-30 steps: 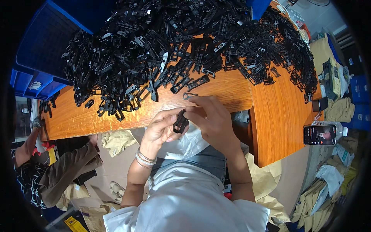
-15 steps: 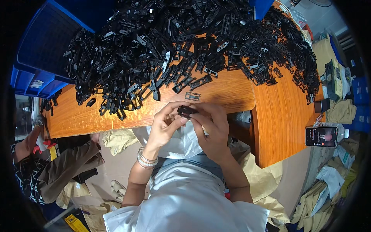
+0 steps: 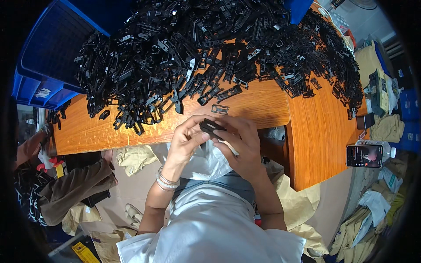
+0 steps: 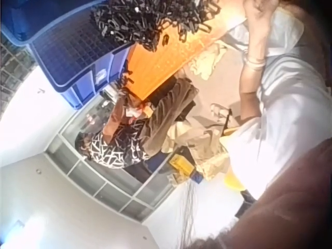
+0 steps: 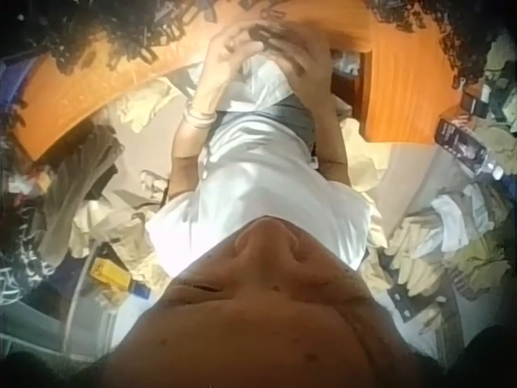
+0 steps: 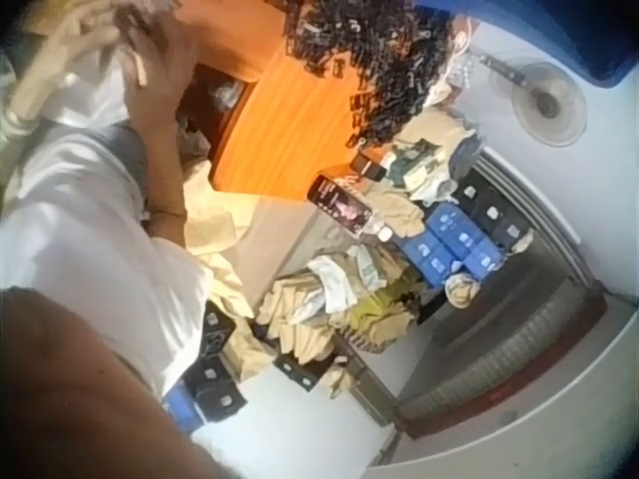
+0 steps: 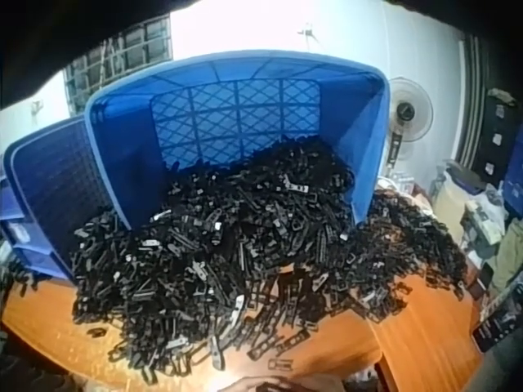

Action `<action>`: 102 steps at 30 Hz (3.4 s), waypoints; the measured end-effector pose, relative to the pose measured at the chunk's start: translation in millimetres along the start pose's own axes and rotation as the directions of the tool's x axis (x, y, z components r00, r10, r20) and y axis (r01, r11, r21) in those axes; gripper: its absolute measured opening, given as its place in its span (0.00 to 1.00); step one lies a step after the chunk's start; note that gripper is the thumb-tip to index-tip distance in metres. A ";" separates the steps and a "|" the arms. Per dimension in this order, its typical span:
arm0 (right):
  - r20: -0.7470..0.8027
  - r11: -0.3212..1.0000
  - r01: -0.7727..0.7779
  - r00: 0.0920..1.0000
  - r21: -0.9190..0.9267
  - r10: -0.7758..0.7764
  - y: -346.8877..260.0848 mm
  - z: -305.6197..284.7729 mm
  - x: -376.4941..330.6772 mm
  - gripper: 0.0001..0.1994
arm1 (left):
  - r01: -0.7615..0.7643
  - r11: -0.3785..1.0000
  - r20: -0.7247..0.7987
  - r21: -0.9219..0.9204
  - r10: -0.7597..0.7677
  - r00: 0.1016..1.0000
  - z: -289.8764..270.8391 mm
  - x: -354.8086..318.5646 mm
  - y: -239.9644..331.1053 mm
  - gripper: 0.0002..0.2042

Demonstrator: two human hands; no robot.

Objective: Manually assembling small plastic clips and components at a workbench.

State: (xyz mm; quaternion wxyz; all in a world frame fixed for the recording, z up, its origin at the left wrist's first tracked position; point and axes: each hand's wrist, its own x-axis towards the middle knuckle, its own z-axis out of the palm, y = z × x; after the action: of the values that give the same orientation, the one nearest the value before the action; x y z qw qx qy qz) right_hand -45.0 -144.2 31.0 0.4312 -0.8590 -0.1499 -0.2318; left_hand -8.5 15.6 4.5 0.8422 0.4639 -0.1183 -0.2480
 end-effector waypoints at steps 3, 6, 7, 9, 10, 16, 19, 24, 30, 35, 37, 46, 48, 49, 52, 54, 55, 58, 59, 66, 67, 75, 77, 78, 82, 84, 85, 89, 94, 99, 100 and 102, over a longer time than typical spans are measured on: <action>0.002 0.994 -0.042 0.999 0.101 0.042 8.6 -3.6 -9.9 0.10 | 0.048 0.996 0.079 -0.073 -0.042 0.996 -7.1 4.8 2.3 0.12; -0.200 0.949 -0.125 0.962 0.289 0.187 17.5 1.0 -23.3 0.07 | -0.207 0.244 0.056 0.947 0.510 0.858 -8.2 29.5 -3.1 0.07; -0.228 0.844 -0.247 0.892 0.475 0.390 17.2 2.2 -26.6 0.06 | -0.206 0.243 0.055 0.948 0.511 0.858 -7.0 34.7 -2.4 0.07; -0.208 0.687 -0.331 0.790 0.647 0.576 18.3 5.1 -27.6 0.05 | 0.001 -0.059 0.028 0.998 0.485 0.874 -4.7 40.8 0.4 0.04; -0.183 0.672 -0.345 0.790 0.656 0.585 20.2 7.4 -26.5 0.05 | 0.023 -0.044 -0.001 0.999 0.438 0.899 -5.8 40.5 0.4 0.04; -0.091 0.647 -0.442 0.779 0.621 0.620 23.1 14.3 -16.7 0.06 | -0.060 0.489 -0.206 0.870 0.472 0.857 -8.3 26.9 5.8 0.05; -0.052 0.680 -0.476 0.798 0.558 0.601 19.4 14.7 -10.7 0.06 | 0.072 0.933 -0.360 0.353 0.065 0.931 4.4 21.3 20.1 0.06; -0.063 0.789 -0.458 0.849 0.411 0.525 18.0 15.2 -9.1 0.06 | 0.247 0.949 -0.205 0.196 -0.207 0.957 -8.5 16.7 23.9 0.11; 0.071 0.682 -0.505 0.827 0.529 0.558 14.0 15.0 -9.0 0.07 | 0.200 0.946 -0.199 0.254 -0.151 0.968 10.5 15.7 20.7 0.07; 0.147 0.482 -0.526 0.768 0.701 0.624 9.5 16.5 1.4 0.09 | 0.083 0.972 -0.138 0.222 -0.053 0.989 12.0 16.6 19.4 0.05; 0.172 0.453 -0.528 0.766 0.719 0.620 11.0 16.9 -3.3 0.10 | 0.086 0.969 -0.118 0.231 -0.060 0.991 10.1 16.7 18.3 0.05; 0.017 0.496 -0.494 0.720 0.714 0.694 29.2 17.9 -5.2 0.08 | -0.040 0.747 0.182 0.664 -0.109 0.977 -3.8 60.7 41.5 0.12; -0.095 0.523 -0.466 0.676 0.713 0.731 42.8 14.3 -4.7 0.08 | -0.359 0.464 0.236 0.810 0.303 0.923 -11.7 94.2 40.2 0.10; -0.100 0.523 -0.462 0.674 0.716 0.732 46.1 11.9 -3.7 0.08 | -0.348 0.336 0.231 0.875 0.342 0.911 -12.8 111.4 51.8 0.07; -0.128 0.567 -0.492 0.670 0.660 0.731 45.2 11.1 3.6 0.08 | -0.188 -0.056 0.192 0.980 0.484 0.854 -34.8 157.1 62.0 0.04; -0.139 0.575 -0.471 0.681 0.669 0.719 50.4 15.1 -1.5 0.08 | -0.016 -0.516 0.277 0.856 0.434 0.857 -41.3 171.0 68.5 0.05; -0.152 0.581 -0.450 0.688 0.678 0.710 52.6 16.5 -2.6 0.07 | 0.067 -0.675 0.252 0.735 0.364 0.897 -40.5 175.9 71.1 0.05; -0.140 0.554 -0.440 0.680 0.707 0.719 52.5 14.4 -1.7 0.07 | 0.037 -0.752 0.243 0.658 0.259 0.935 -43.5 179.1 80.1 0.05; -0.140 0.568 -0.446 0.689 0.692 0.711 52.8 14.5 -2.4 0.07 | 0.017 -0.753 0.239 0.657 0.230 0.943 -45.8 178.3 83.9 0.05; -0.153 0.573 -0.419 0.698 0.705 0.699 52.9 12.7 -2.0 0.08 | -0.128 -0.068 0.145 0.989 0.509 0.849 -48.3 133.7 100.2 0.06; -0.144 0.564 -0.420 0.699 0.711 0.701 52.3 10.4 -2.0 0.08 | -0.059 0.360 -0.111 0.931 0.435 0.893 -44.3 123.1 99.2 0.05; -0.084 0.561 -0.287 0.835 0.777 0.543 37.0 7.3 4.6 0.08 | 0.079 0.985 -0.022 0.152 -0.076 0.997 -17.3 63.7 73.4 0.15; 0.046 0.527 -0.317 0.885 0.789 0.464 33.5 3.9 6.9 0.08 | 0.121 0.992 -0.046 0.042 -0.119 0.992 -9.5 56.1 73.7 0.15; 0.047 0.526 -0.319 0.884 0.788 0.465 31.0 3.1 8.8 0.08 | 0.122 0.992 -0.046 0.041 -0.120 0.992 -7.4 53.0 77.4 0.15; 0.080 0.686 -0.292 0.943 0.666 0.324 19.9 -0.4 15.3 0.11 | 0.288 0.912 0.001 0.292 -0.302 0.953 -8.1 43.5 77.9 0.14; 0.078 0.775 -0.267 0.959 0.573 0.273 16.4 -1.0 16.3 0.11 | 0.154 0.886 0.014 0.436 -0.178 0.984 -3.8 40.4 72.3 0.15; 0.039 0.740 -0.265 0.950 0.619 0.309 13.8 -0.5 16.4 0.11 | 0.153 0.887 0.012 0.437 -0.176 0.984 -4.6 37.3 69.3 0.15; 0.006 0.539 -0.331 0.856 0.775 0.518 3.6 6.4 12.8 0.09 | -0.016 0.991 0.142 0.133 -0.003 0.990 -12.8 35.5 48.4 0.14; 0.071 0.448 -0.453 0.760 0.771 0.646 -5.3 13.3 8.0 0.08 | -0.217 0.856 0.087 0.469 0.200 0.976 -1.5 31.7 34.4 0.15; 0.056 0.455 -0.475 0.736 0.754 0.675 -12.1 13.7 9.6 0.08 | -0.305 0.803 0.135 0.512 0.275 0.952 1.6 25.4 31.9 0.15; 0.032 0.479 -0.476 0.733 0.737 0.679 -11.5 12.9 8.1 0.08 | -0.280 0.812 0.088 0.511 0.275 0.957 9.5 22.9 36.4 0.16; 0.011 0.502 -0.479 0.731 0.720 0.682 -5.6 12.8 4.0 0.08 | -0.255 0.822 0.038 0.510 0.275 0.961 13.1 17.3 39.7 0.17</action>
State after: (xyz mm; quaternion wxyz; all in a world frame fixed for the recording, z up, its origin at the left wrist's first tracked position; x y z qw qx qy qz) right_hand -40.6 -130.4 30.2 0.7825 -0.5959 0.1381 -0.1163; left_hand 12.8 14.8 44.5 0.7175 0.6535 -0.2274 -0.0798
